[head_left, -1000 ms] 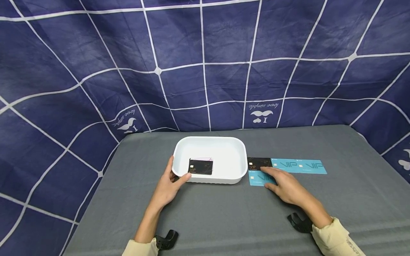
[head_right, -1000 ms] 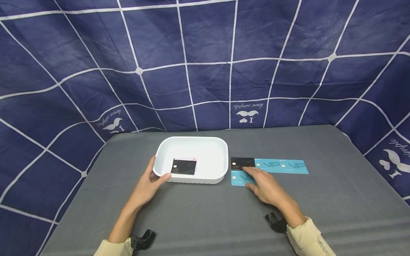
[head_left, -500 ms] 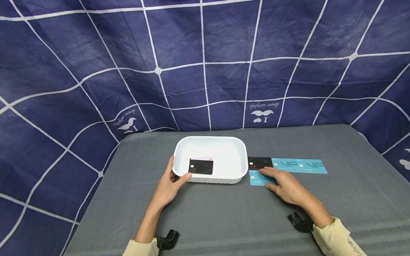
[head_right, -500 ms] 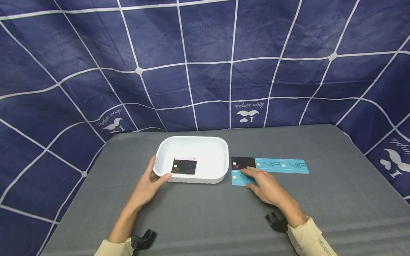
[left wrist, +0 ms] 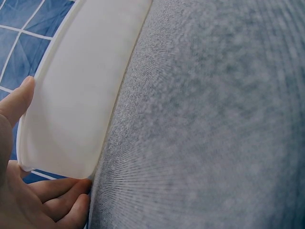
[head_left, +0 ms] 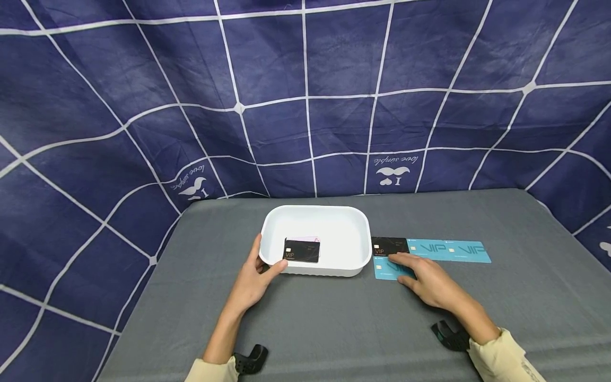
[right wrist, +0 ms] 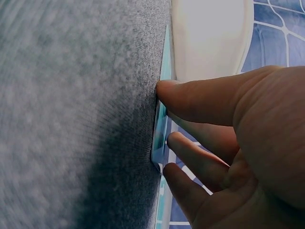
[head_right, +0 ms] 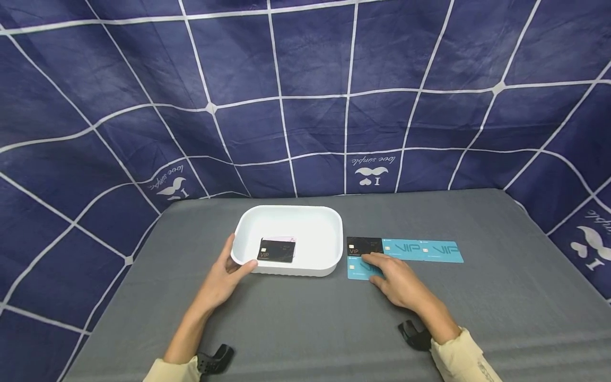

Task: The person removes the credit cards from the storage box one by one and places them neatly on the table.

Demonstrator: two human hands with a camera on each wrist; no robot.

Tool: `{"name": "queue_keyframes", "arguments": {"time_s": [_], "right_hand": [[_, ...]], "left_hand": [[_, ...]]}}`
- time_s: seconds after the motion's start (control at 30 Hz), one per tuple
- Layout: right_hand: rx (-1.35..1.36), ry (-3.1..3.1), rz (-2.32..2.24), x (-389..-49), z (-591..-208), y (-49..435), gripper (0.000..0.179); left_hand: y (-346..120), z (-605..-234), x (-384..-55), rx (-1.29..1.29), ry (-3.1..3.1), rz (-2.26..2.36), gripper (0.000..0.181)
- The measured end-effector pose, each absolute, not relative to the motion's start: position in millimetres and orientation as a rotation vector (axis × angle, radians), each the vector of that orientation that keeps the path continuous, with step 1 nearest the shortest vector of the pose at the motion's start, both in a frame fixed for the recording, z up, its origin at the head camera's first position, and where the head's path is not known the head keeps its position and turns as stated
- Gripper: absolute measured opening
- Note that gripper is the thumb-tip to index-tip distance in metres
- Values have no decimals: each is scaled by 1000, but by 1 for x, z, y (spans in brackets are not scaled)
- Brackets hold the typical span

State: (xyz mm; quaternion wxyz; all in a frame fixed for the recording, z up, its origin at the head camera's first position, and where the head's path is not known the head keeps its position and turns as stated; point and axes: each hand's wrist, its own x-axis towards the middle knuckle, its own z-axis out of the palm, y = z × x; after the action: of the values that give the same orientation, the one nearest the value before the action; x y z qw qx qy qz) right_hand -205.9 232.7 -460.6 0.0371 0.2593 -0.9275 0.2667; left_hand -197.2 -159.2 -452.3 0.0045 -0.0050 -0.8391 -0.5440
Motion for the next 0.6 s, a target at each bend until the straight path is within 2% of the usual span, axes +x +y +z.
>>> {"name": "queue_keyframes", "arguments": {"time_s": [0.4, 0.6], "right_hand": [[783, -2825, 833, -206, -457, 229, 48], [723, -2699, 933, -206, -453, 225, 42]], "left_hand": [[-160, -454, -200, -32, -2608, -1724, 103], [-160, -455, -200, -35, -2606, -1731, 103]]}}
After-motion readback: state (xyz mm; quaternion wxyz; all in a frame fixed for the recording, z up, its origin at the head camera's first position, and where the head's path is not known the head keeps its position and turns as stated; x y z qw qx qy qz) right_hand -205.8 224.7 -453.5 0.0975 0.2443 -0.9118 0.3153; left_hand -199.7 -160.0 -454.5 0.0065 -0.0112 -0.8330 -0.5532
